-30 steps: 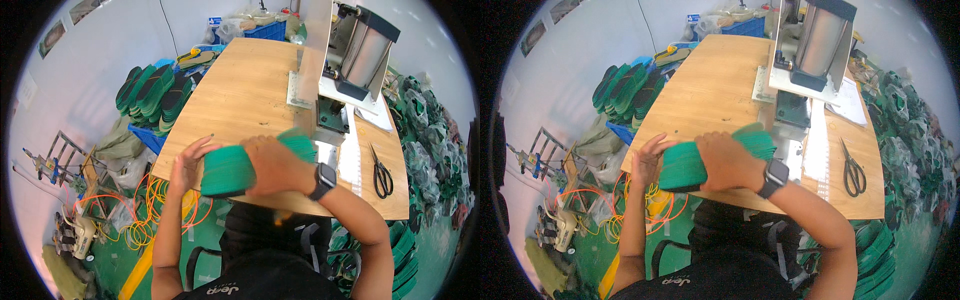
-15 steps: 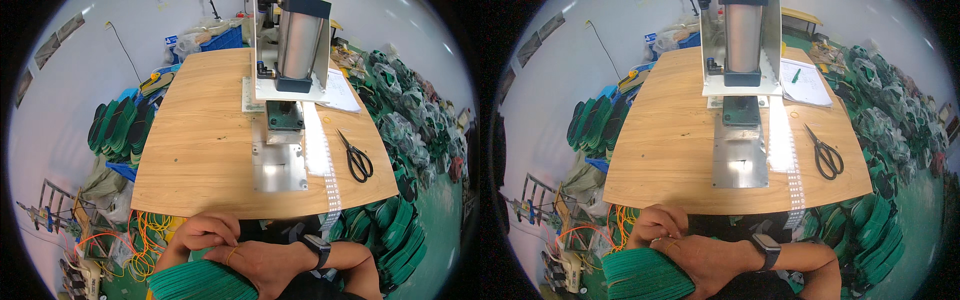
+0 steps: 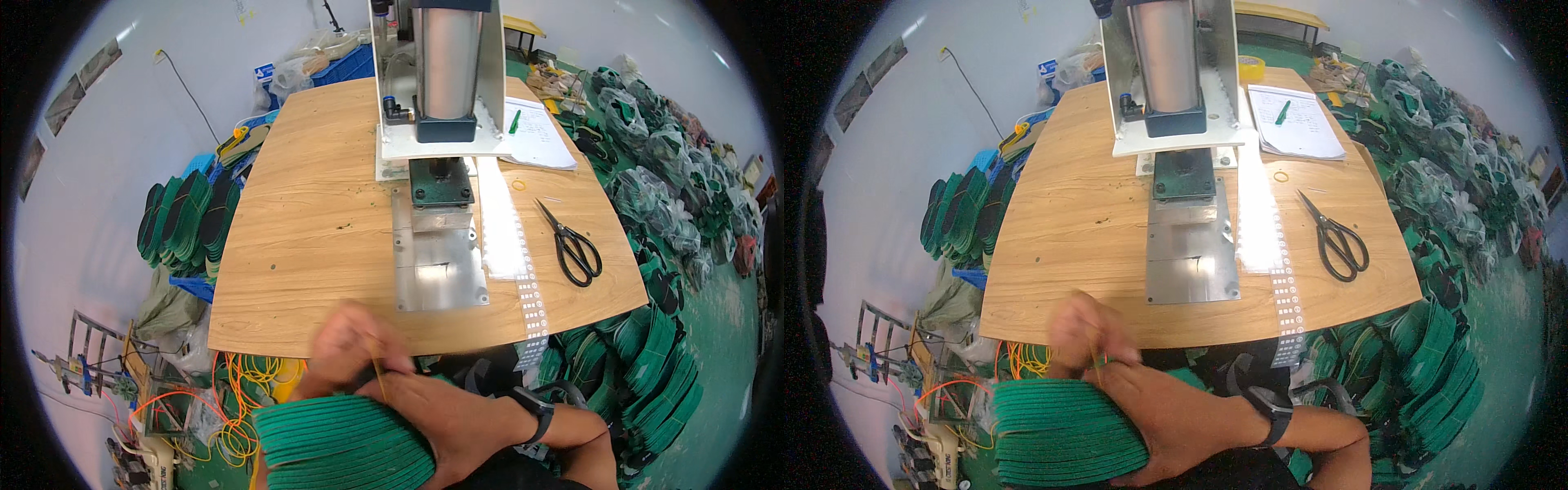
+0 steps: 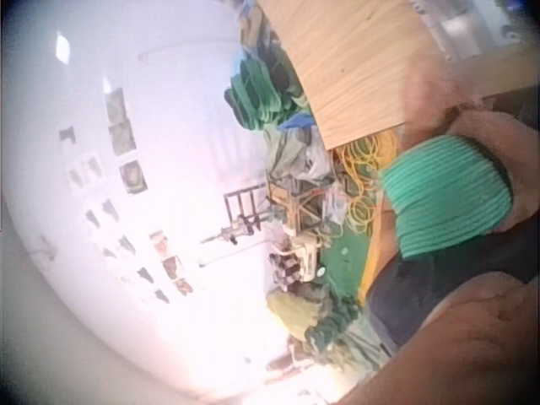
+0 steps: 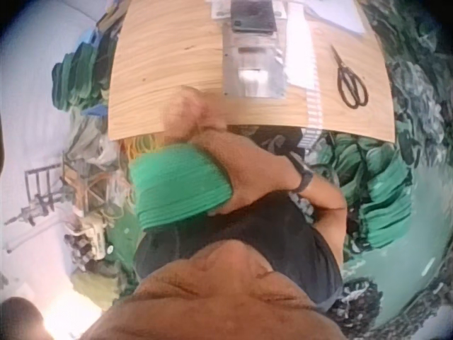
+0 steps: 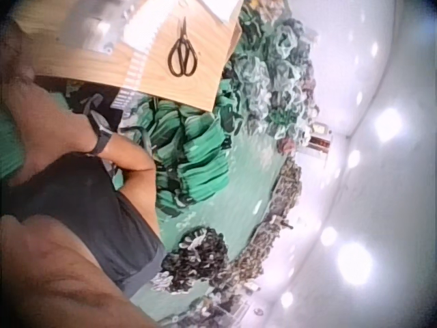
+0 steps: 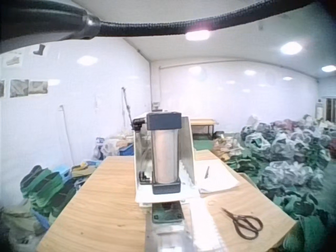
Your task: The person applies stickers to shoe insoles by hand, uses a pneumatic press to secure them, and bundles the finished insoles with rubber bands.
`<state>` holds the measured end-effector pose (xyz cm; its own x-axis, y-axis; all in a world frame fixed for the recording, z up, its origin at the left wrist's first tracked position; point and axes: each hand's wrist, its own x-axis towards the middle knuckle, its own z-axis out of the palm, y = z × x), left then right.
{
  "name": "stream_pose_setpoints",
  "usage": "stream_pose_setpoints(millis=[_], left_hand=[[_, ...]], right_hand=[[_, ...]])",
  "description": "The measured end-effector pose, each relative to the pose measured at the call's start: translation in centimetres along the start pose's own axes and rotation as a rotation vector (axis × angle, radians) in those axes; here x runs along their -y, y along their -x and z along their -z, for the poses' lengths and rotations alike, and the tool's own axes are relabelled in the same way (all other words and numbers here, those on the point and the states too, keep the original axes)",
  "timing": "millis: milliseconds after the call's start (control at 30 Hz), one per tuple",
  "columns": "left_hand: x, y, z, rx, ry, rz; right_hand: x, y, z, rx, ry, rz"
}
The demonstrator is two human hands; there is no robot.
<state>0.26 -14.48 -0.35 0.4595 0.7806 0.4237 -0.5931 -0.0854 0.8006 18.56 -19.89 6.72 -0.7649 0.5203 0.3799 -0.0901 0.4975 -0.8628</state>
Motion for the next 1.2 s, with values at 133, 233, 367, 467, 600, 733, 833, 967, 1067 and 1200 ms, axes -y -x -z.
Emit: stream_pose_setpoints(millis=[133,233,367,467,600,733,833,967,1067,1200], left_hand=[[-3.8,-3.6,6.4,0.015,-0.16,-0.059],[-6.4,-5.4,4.0,0.524,-0.762,0.164],[-5.0,-5.9,1.5,0.557,-0.846,0.166],[-5.2,-5.9,0.1,0.207,-0.565,0.206],[-5.0,-4.5,-1.7,0.077,-0.377,0.123],[-5.6,-5.2,-4.4,0.485,-0.721,0.184],[-3.0,-5.7,-5.6,0.242,-0.652,0.074],[-1.5,-5.6,-9.2,0.343,-0.787,-0.084],[0.4,-4.2,-10.8,0.583,-0.997,-0.264],[4.3,-1.2,-11.6,0.643,-0.993,-0.234]], right_hand=[[1.3,2.4,1.9,0.044,0.375,-0.132],[3.0,3.9,3.3,-0.081,0.488,-0.274],[3.4,6.3,3.7,-0.232,0.46,-0.435],[3.0,8.5,3.3,-0.433,0.537,-0.458],[2.6,10.4,3.8,-0.649,0.659,-0.378],[1.8,11.9,3.9,-0.771,0.618,-0.433],[0.6,13.1,3.5,-0.82,0.686,-0.523],[-0.7,14.3,3.3,-1.017,0.54,-0.667],[-0.9,14.3,3.0,-1.133,0.366,-0.573],[1.0,12.2,2.1,-1.336,-0.132,-0.198]])
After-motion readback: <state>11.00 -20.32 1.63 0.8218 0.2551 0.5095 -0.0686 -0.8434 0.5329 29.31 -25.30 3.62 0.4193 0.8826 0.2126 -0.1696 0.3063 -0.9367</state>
